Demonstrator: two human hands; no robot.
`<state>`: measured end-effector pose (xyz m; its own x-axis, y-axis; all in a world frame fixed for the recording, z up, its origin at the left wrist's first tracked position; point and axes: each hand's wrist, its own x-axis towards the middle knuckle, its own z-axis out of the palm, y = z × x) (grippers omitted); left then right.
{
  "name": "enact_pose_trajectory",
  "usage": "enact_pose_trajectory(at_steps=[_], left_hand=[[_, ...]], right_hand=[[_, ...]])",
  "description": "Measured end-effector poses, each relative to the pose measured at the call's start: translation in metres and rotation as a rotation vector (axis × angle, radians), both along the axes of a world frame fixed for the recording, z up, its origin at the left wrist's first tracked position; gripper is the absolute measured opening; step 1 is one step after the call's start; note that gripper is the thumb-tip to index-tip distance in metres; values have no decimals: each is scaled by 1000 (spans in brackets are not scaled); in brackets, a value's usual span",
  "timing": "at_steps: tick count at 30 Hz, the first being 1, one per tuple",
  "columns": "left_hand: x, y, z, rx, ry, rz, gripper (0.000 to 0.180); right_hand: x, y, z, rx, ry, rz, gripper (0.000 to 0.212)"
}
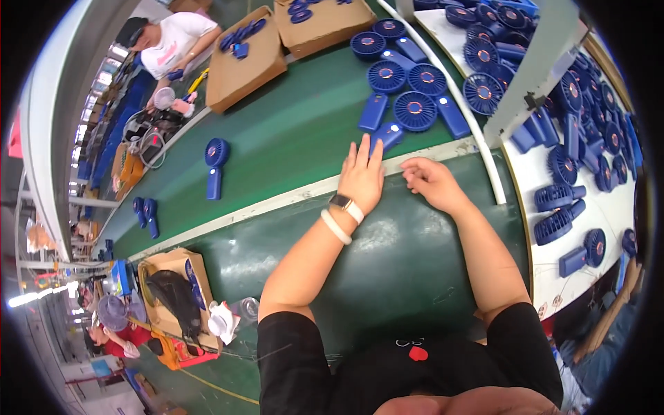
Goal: The person inspects portable fans on a factory assembly line, then groups them together by hand.
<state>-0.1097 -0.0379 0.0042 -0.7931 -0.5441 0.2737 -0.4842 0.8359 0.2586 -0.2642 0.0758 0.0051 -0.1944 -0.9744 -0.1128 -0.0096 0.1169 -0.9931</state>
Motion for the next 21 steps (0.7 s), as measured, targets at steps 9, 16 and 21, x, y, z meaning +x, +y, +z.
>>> enact_pose_trajectory(at_steps=[9,16,21], left_hand=[[98,59,30,86,-390,33,69],[125,-11,29,-103,-343,558,79],[161,-118,30,59,-234,1070,89]], right_hand=[[7,-3,4,-65,-28,-19,19],[7,-3,4,-76,17,-7,19],[0,1,2,-7,-53,-21,21]])
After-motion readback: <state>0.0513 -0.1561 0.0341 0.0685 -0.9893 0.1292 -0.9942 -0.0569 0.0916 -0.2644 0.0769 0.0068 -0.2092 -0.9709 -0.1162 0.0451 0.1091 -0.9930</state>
